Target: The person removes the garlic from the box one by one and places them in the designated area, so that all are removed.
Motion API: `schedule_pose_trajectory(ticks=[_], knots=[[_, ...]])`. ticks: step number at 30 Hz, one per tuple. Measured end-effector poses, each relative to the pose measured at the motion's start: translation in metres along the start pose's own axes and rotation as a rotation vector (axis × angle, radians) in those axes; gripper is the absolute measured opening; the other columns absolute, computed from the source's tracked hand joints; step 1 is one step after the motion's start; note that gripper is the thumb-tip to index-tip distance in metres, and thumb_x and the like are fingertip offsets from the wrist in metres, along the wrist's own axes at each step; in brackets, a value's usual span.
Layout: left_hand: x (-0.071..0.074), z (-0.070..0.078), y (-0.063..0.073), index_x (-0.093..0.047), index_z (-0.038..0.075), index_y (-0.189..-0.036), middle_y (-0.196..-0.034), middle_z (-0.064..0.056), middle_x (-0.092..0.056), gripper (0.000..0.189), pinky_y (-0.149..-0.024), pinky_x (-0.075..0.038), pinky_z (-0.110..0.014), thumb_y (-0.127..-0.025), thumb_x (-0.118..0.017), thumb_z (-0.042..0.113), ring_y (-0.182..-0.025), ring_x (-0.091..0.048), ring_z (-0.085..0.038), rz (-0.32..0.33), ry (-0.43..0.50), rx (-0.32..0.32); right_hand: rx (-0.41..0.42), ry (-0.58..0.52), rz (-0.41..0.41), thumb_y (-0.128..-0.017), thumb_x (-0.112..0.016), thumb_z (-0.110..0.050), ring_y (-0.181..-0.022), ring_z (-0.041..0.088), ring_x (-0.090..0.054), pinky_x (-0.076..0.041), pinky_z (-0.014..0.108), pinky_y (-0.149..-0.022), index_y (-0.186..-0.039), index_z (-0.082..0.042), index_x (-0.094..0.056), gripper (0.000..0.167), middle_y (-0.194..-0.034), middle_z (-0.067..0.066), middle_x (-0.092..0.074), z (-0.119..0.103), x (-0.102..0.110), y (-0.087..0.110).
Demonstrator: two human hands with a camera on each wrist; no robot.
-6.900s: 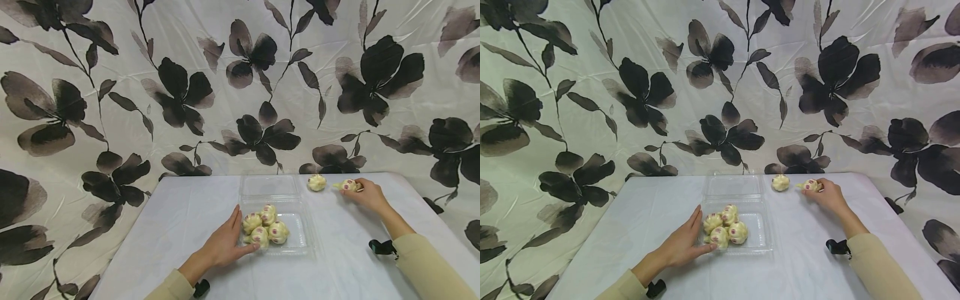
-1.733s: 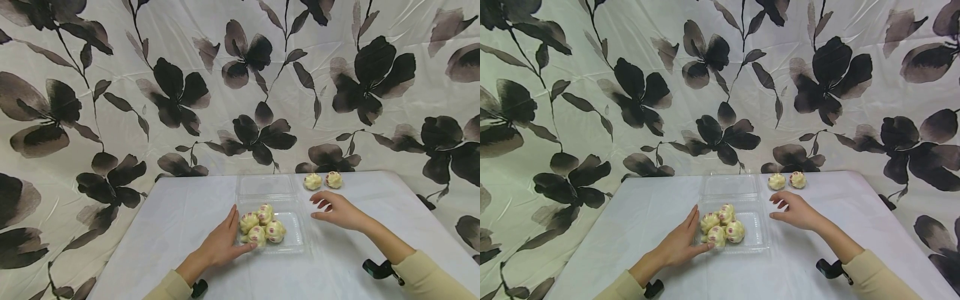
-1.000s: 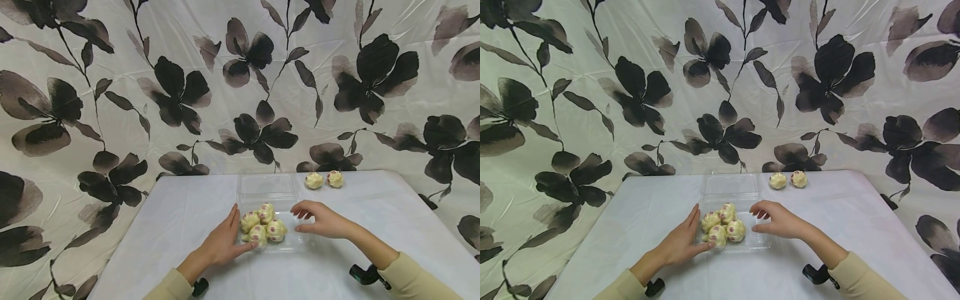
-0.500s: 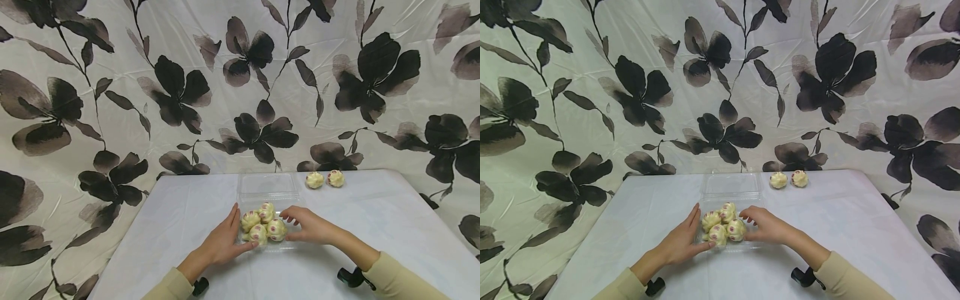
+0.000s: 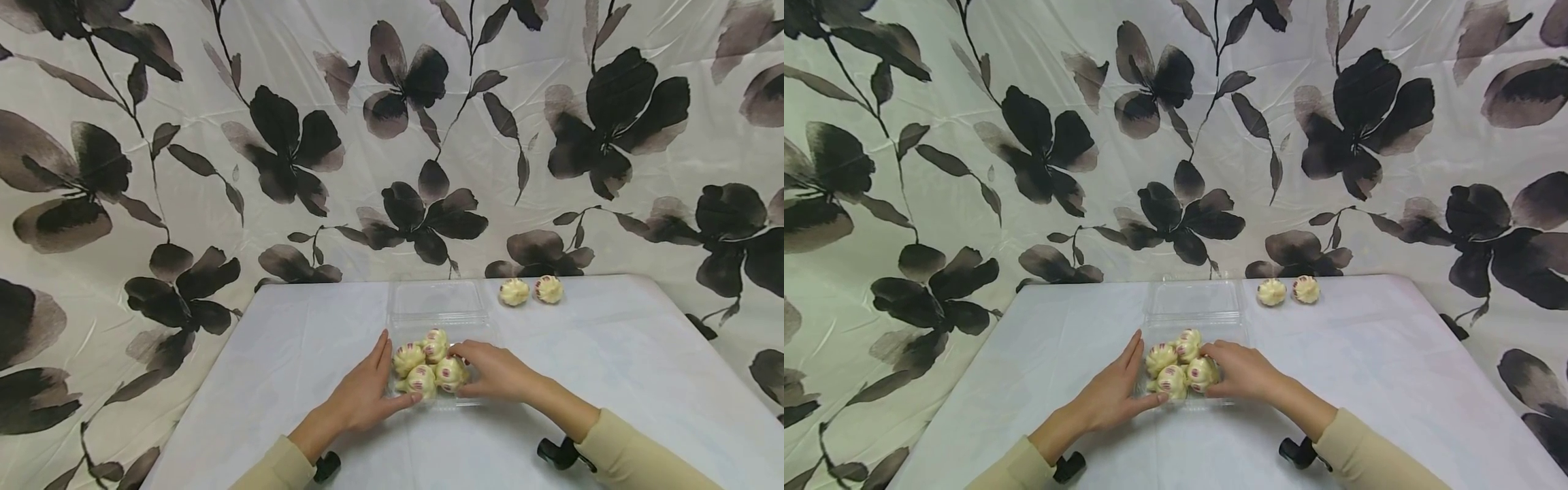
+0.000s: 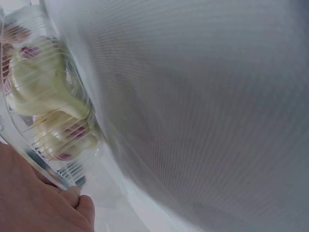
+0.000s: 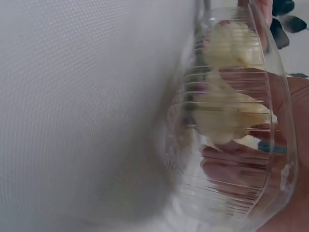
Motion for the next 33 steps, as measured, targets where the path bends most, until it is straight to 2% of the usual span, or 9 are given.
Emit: schedule_pose_trajectory(ticks=[10, 14, 19, 28, 33], knots=[[0.0020, 0.0016, -0.0011, -0.016, -0.004, -0.161, -0.171, -0.017, -0.005, 0.120, -0.116, -0.038, -0.047, -0.087, -0.048, 0.084, -0.150, -0.031, -0.036, 0.015, -0.014, -0.022, 0.012, 0.053, 0.012, -0.082, -0.087, -0.032, -0.111, 0.028, -0.065, -0.054, 0.052, -0.080, -0.133, -0.015, -0.064, 0.059, -0.124, 0.004, -0.068, -0.0017, -0.0019, -0.0032], [0.0018, 0.0014, -0.0010, -0.016, -0.004, -0.161, -0.171, -0.017, -0.005, 0.120, -0.116, -0.038, -0.047, -0.087, -0.048, 0.084, -0.150, -0.031, -0.036, 0.018, -0.011, -0.024, 0.033, 0.063, 0.013, -0.081, -0.088, -0.032, -0.099, 0.021, -0.065, -0.052, 0.042, -0.073, -0.132, -0.017, -0.064, 0.058, -0.116, -0.003, -0.068, -0.0029, -0.0020, -0.0037], [0.0018, 0.0016, -0.0002, -0.014, -0.004, -0.162, -0.171, -0.016, -0.004, 0.120, -0.116, -0.037, -0.047, -0.087, -0.049, 0.084, -0.150, -0.031, -0.036, 0.021, -0.002, -0.026, 0.064, 0.073, 0.004, -0.081, -0.088, -0.033, -0.083, 0.010, -0.057, -0.044, 0.031, -0.064, -0.129, -0.020, -0.065, 0.055, -0.105, -0.011, -0.065, -0.0038, -0.0024, -0.0050], [0.0006, 0.0007, -0.0001, -0.014, -0.003, -0.162, -0.171, -0.016, -0.003, 0.120, -0.117, -0.036, -0.047, -0.087, -0.048, 0.085, -0.151, -0.029, -0.036, 0.011, -0.003, -0.015, 0.109, 0.038, -0.028, -0.083, -0.088, -0.031, -0.081, 0.009, -0.057, -0.044, 0.028, -0.067, -0.127, -0.017, -0.066, 0.051, -0.099, -0.013, -0.063, -0.0042, -0.0021, -0.0060], [0.0001, 0.0002, -0.0007, -0.013, -0.003, -0.162, -0.171, -0.016, -0.003, 0.121, -0.117, -0.036, -0.048, -0.087, -0.048, 0.085, -0.151, -0.029, -0.036, 0.010, -0.002, -0.012, 0.124, 0.058, -0.042, -0.083, -0.087, -0.032, -0.084, 0.008, -0.058, -0.047, 0.031, -0.071, -0.130, -0.017, -0.065, 0.053, -0.104, -0.012, -0.066, -0.0040, -0.0038, -0.0072]])
Point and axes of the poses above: each hand's wrist, its own y-axis away from the middle knuckle, its own x-axis out of the back of the hand, z = x × y, the point moved 8 cm from there along -y, towards the middle knuckle
